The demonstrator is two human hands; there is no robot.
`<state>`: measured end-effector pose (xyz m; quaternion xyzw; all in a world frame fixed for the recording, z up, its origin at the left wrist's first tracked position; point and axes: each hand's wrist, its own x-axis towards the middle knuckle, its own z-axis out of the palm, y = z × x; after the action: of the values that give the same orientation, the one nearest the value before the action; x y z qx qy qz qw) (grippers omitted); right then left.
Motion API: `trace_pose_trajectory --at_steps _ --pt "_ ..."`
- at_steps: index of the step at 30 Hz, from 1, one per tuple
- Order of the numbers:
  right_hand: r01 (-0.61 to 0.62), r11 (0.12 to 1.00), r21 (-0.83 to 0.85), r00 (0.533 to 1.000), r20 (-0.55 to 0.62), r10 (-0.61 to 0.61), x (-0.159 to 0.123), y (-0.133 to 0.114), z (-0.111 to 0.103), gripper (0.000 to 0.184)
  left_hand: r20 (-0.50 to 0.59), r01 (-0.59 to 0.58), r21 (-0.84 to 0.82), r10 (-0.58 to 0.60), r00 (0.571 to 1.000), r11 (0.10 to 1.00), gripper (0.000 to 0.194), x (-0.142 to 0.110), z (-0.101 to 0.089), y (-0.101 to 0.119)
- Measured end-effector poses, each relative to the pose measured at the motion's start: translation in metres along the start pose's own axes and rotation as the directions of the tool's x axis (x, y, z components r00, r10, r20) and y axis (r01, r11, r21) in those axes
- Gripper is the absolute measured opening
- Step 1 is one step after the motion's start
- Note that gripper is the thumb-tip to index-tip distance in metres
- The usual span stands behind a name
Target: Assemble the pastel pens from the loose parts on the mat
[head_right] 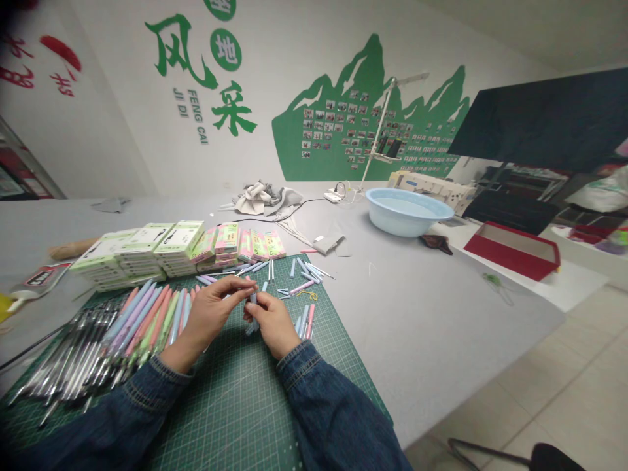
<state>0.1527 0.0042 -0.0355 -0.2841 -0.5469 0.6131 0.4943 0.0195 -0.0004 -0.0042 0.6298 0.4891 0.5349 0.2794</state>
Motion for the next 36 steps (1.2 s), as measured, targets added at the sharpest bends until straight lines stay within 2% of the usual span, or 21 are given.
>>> trace_pose_trajectory --at_steps 5,9,18,21,23,25,26,27,28,29,31,33,36 --pt "-0.043 0.993 0.113 0.999 0.032 0.04 0.001 0.002 0.001 0.017 0.04 -0.002 0.051 0.0 0.999 0.999 0.019 -0.002 0.0 0.003" --pt "-0.007 0.983 0.184 0.998 -0.053 0.017 0.002 0.001 0.002 0.032 0.023 -0.031 0.105 0.029 0.999 0.994 0.02 -0.003 -0.001 0.003" --pt "0.037 0.986 0.165 0.996 -0.085 -0.024 0.001 0.0 0.001 0.029 0.042 -0.132 0.09 0.129 0.991 0.987 0.015 -0.005 0.002 0.004" --pt "0.028 0.987 0.161 0.996 -0.092 -0.013 0.002 -0.001 0.0 0.031 0.088 -0.027 0.024 0.025 0.996 0.999 0.021 -0.003 0.001 0.01" --pt "0.018 0.986 0.164 0.996 -0.093 -0.003 0.003 -0.003 -0.002 0.032 0.139 0.077 -0.078 -0.066 0.988 0.994 0.035 0.003 -0.006 0.014" --pt "0.017 0.987 0.159 0.996 -0.093 -0.002 0.003 -0.004 -0.003 0.03 0.144 0.152 -0.123 -0.134 0.98 0.981 0.048 0.013 -0.018 0.014" --pt "0.022 0.988 0.154 0.995 -0.095 -0.008 0.003 -0.005 -0.003 0.029 0.122 0.169 -0.069 -0.16 0.98 0.983 0.049 0.019 -0.026 0.012" --pt "0.033 0.988 0.148 0.995 -0.103 -0.017 0.004 -0.005 -0.004 0.027 0.087 0.176 0.068 -0.181 0.98 0.982 0.043 0.024 -0.033 0.008" --pt "0.045 0.989 0.144 0.993 -0.112 -0.029 0.004 -0.005 -0.004 0.025 0.046 0.173 0.277 -0.192 0.98 0.945 0.032 0.028 -0.039 0.004" --pt "0.056 0.988 0.143 0.992 -0.123 -0.039 0.004 -0.006 -0.004 0.023 0.042 0.161 0.49 -0.208 0.977 0.857 0.021 0.031 -0.044 -0.002" --pt "0.074 0.985 0.155 0.987 -0.153 -0.051 0.003 -0.006 -0.005 0.021 0.068 0.118 0.745 -0.251 0.965 0.656 0.01 0.031 -0.049 -0.013" --pt "0.085 0.982 0.168 0.981 -0.188 -0.053 0.003 -0.005 -0.005 0.021 0.109 0.077 0.842 -0.309 0.945 0.533 0.01 0.023 -0.046 -0.022" --pt "0.089 0.982 0.166 0.973 -0.227 -0.05 0.003 -0.004 -0.007 0.021 0.126 0.042 0.902 -0.357 0.926 0.429 0.013 0.005 -0.034 -0.024"
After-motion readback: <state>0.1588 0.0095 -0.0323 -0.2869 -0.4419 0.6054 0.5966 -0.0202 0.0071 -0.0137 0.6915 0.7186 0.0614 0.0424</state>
